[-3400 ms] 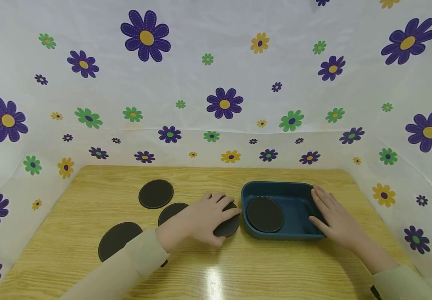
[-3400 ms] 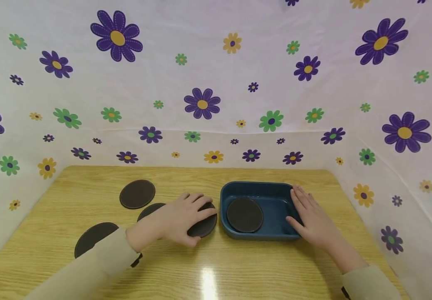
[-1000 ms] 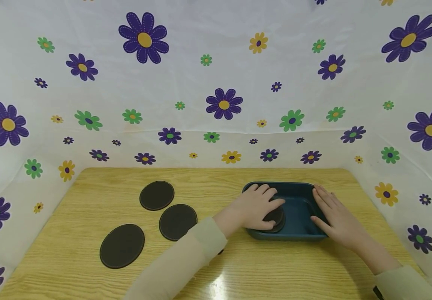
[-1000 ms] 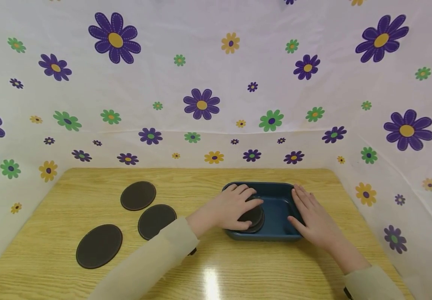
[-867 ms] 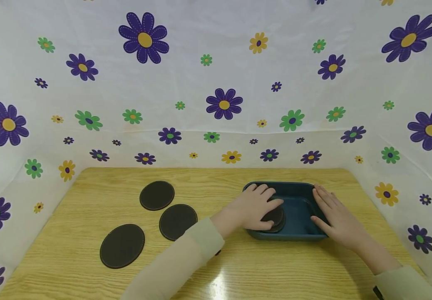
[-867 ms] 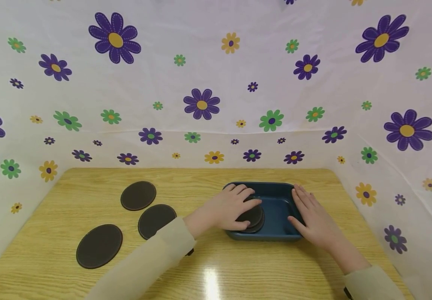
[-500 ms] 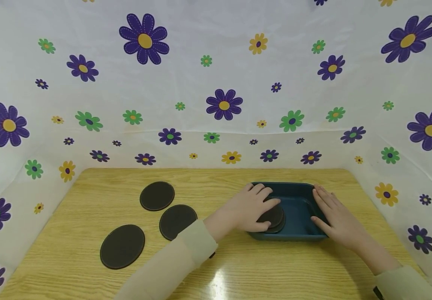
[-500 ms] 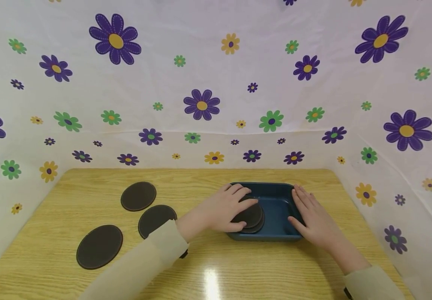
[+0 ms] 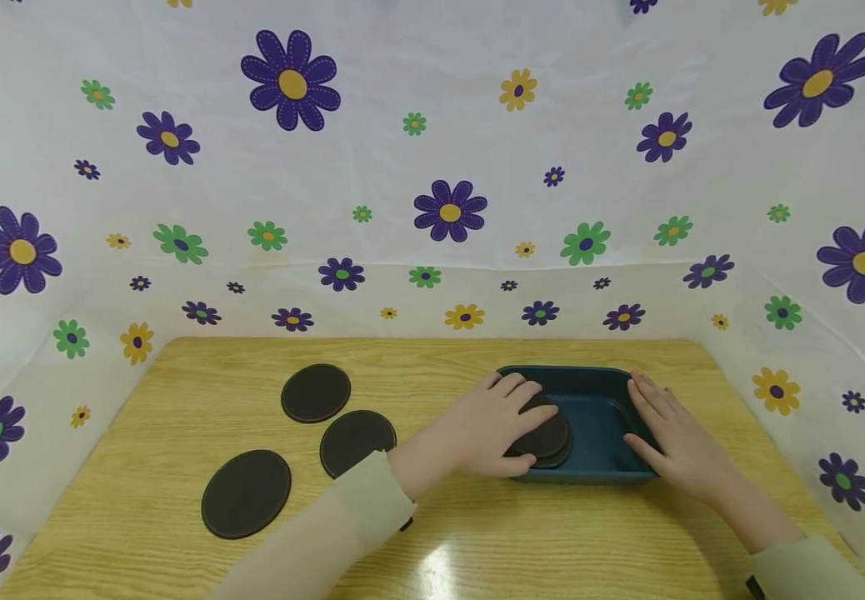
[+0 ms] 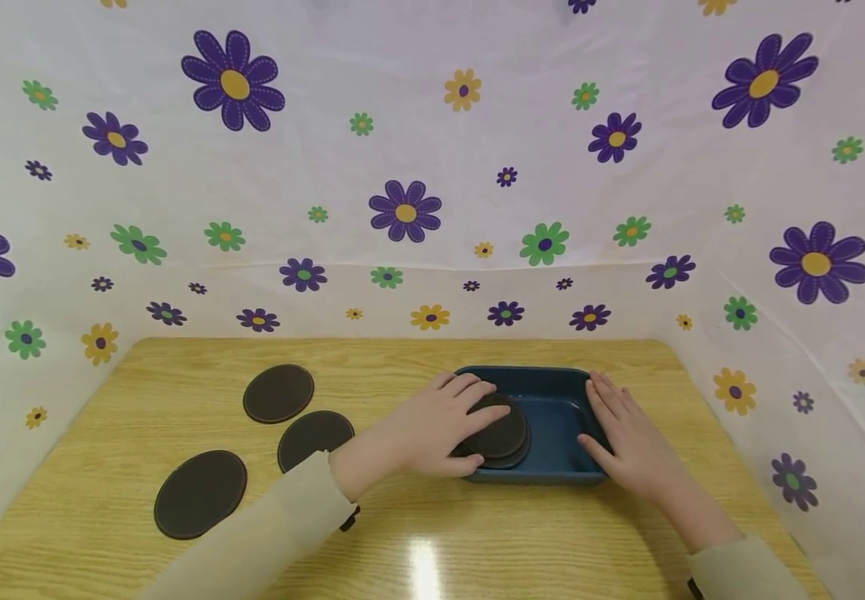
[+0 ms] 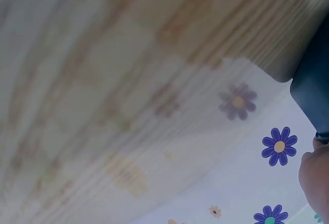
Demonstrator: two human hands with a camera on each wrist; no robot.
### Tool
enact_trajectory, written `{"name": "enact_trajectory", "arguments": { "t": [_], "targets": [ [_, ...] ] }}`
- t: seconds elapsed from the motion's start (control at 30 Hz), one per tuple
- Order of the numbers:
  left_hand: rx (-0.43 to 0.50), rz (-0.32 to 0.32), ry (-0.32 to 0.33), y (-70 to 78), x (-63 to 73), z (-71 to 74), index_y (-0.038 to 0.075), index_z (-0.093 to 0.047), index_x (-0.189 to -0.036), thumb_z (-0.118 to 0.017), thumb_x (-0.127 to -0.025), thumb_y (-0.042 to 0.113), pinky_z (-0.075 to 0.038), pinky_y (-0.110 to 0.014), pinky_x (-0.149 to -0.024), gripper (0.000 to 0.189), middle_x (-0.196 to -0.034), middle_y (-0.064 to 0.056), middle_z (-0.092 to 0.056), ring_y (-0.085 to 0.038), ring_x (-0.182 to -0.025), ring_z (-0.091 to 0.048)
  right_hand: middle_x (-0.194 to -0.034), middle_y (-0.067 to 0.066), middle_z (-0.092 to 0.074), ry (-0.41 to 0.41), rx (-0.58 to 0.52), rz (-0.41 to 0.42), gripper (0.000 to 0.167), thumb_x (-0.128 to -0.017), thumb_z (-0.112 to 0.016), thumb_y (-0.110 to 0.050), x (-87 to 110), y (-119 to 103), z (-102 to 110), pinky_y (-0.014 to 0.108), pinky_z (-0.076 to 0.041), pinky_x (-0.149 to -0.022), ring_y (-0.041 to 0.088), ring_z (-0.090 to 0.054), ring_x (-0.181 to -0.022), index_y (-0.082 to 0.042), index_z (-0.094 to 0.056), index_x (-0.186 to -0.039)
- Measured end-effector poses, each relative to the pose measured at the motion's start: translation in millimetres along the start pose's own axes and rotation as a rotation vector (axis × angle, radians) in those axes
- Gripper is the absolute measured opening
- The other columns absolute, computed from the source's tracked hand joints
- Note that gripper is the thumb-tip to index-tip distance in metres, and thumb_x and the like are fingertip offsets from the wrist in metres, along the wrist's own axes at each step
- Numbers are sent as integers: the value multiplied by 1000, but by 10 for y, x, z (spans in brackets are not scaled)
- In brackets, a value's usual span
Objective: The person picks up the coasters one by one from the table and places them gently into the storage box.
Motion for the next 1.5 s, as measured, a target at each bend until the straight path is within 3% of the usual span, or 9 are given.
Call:
{"name": "enact_trajectory", "arguments": {
  "t": [0.3,0.77,1.1,1.3,1.5],
  "targets": [
    [35,44,-11,-76,262,48,27,-46,-160,-55,-102,61,-41,-44,-122,68,-161,-4,-47,-25,-149,-45,-173,24,-27,3,-7,2,75,-106,-62,-30,-2,-3,9,16,9,-128,4,2,-165,9,-31,-162],
    [180,154,-31,-320,749,-116,25,-48,-160,-60,-102,55,-39,-51,-124,66,-165,-10,-45,-31,-153,-43,-175,23,-24,-9,-17,1,77,-105,-63,-28,-9,12,-9,16,10,-129,4,3,-165,8,-28,-164],
    [172,218,-35,-478,1107,-251,23,-51,-156,-66,-98,52,-41,-54,-122,67,-161,-12,-49,-33,-149,-47,-176,22,-21,-22,-9,1,77,-106,-62,-29,-21,2,-18,15,11,-128,4,4,-165,8,-28,-164],
    [174,264,-60,-551,1279,-313,22,-52,-156,-68,-96,54,-43,-56,-119,70,-160,-14,-49,-36,-148,-48,-177,20,-19,-16,-17,5,77,-106,-62,-28,-15,-1,-30,15,11,-128,9,2,-167,8,-27,-164],
    [178,284,-95,-600,1433,-385,20,-53,-155,-69,-95,55,-43,-57,-117,71,-158,-16,-49,-39,-146,-48,-174,24,-24,0,-6,13,76,-106,-62,-29,-3,-2,-29,16,10,-128,4,3,-165,10,-30,-162]
  ]
}}
Point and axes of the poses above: each hand's wrist, its own x-axis away from the middle knuckle, its own z-axis out of the back of the hand, y = z × x, the point moved 4 cm from there along -x, towards the middle knuckle
